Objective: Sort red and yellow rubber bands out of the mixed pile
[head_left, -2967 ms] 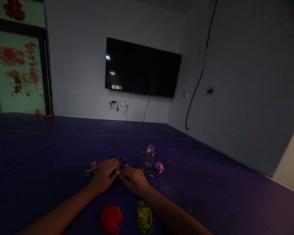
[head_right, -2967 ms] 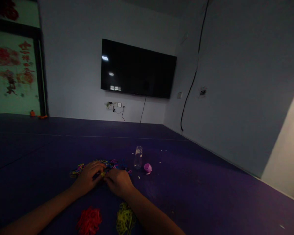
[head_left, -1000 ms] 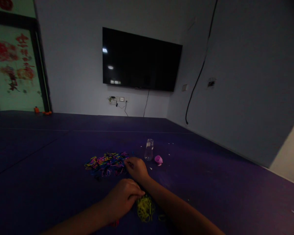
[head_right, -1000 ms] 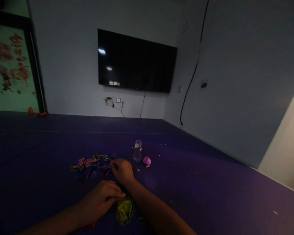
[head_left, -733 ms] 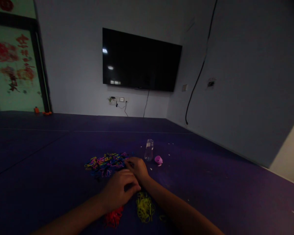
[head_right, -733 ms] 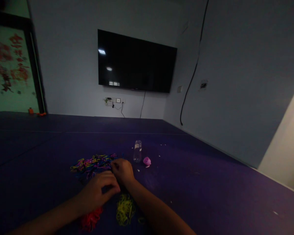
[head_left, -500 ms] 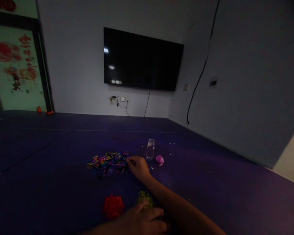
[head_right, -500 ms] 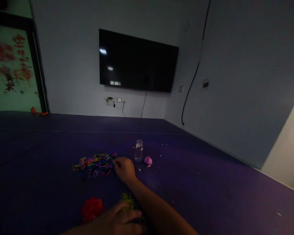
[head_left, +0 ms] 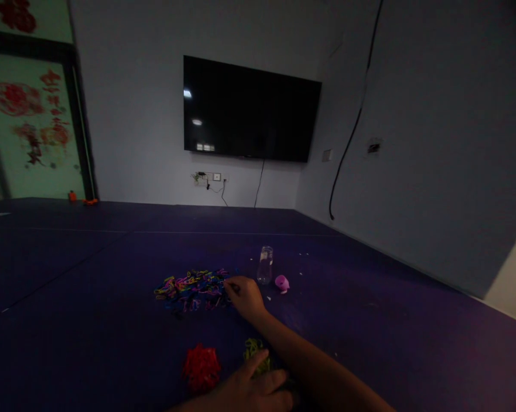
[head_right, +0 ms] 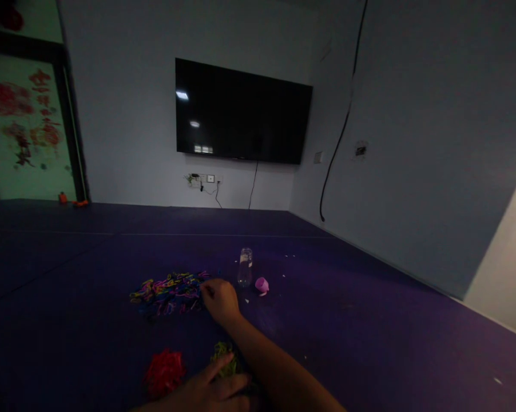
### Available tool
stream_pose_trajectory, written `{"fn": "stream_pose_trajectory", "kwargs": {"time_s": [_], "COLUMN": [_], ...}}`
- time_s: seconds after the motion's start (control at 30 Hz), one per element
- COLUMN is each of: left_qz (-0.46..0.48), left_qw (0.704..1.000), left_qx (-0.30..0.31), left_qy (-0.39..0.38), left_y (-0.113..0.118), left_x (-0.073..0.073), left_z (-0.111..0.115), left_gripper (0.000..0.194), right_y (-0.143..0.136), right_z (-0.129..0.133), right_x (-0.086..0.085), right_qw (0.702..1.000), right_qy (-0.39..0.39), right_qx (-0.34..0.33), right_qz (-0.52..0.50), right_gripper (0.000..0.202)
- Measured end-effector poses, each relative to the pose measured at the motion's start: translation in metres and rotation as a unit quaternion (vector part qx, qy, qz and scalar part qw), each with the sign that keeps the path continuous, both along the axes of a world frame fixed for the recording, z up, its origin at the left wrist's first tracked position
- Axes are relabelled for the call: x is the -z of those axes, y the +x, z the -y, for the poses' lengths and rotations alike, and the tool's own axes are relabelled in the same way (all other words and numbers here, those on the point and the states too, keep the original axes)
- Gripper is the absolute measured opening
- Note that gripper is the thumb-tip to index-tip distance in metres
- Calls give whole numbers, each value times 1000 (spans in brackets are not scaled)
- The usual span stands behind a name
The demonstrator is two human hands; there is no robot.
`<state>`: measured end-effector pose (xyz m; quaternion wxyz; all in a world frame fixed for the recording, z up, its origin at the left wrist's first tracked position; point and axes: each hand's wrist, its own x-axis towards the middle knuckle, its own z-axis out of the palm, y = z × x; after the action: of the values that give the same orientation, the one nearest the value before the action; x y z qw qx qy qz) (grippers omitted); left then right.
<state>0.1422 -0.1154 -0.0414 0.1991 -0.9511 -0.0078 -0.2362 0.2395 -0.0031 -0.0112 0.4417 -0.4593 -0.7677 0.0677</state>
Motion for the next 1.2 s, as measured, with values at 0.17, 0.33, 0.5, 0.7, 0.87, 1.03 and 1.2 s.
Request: {"fn": "stream_pose_trajectory", "kwargs": {"time_s": [0.17, 0.33, 0.5, 0.7, 0.87, 1.03, 1.2], "left_qz": [8, 13, -6, -3, 33, 138, 279], "left_qw": [999, 999, 1000, 999, 997, 976, 916], "left_qx": [-35, -38, -26, -44, -47, -57, -236], "left_qy": [-11, -18, -15, -26, -44, -159, -165], "left_y": [5, 5, 3, 6, 2, -25, -66], "left_x": [3, 1, 8, 16, -7, -64, -77], "left_z": [-1, -1, -4, -9, -3, -2, -56], "left_gripper": [11, 10, 22, 17, 15, 36, 25], "right_y": [1, 0, 0, 0, 0, -1, -1], "right_z": [1, 2, 1, 1, 0, 3, 4], "right_x": [-1, -1, -1, -1, 0, -3, -6], "right_qw": [1000, 1000, 1000, 1000, 1000, 1000, 999], "right_qy": [-6, -3, -7, -1, 2, -7, -6], "right_qx": [-1, 6, 4, 4, 1, 6, 14], "right_qz": [10, 15, 14, 9, 13, 23, 47], "right_gripper": [23, 24, 24, 23, 22, 20, 16]}}
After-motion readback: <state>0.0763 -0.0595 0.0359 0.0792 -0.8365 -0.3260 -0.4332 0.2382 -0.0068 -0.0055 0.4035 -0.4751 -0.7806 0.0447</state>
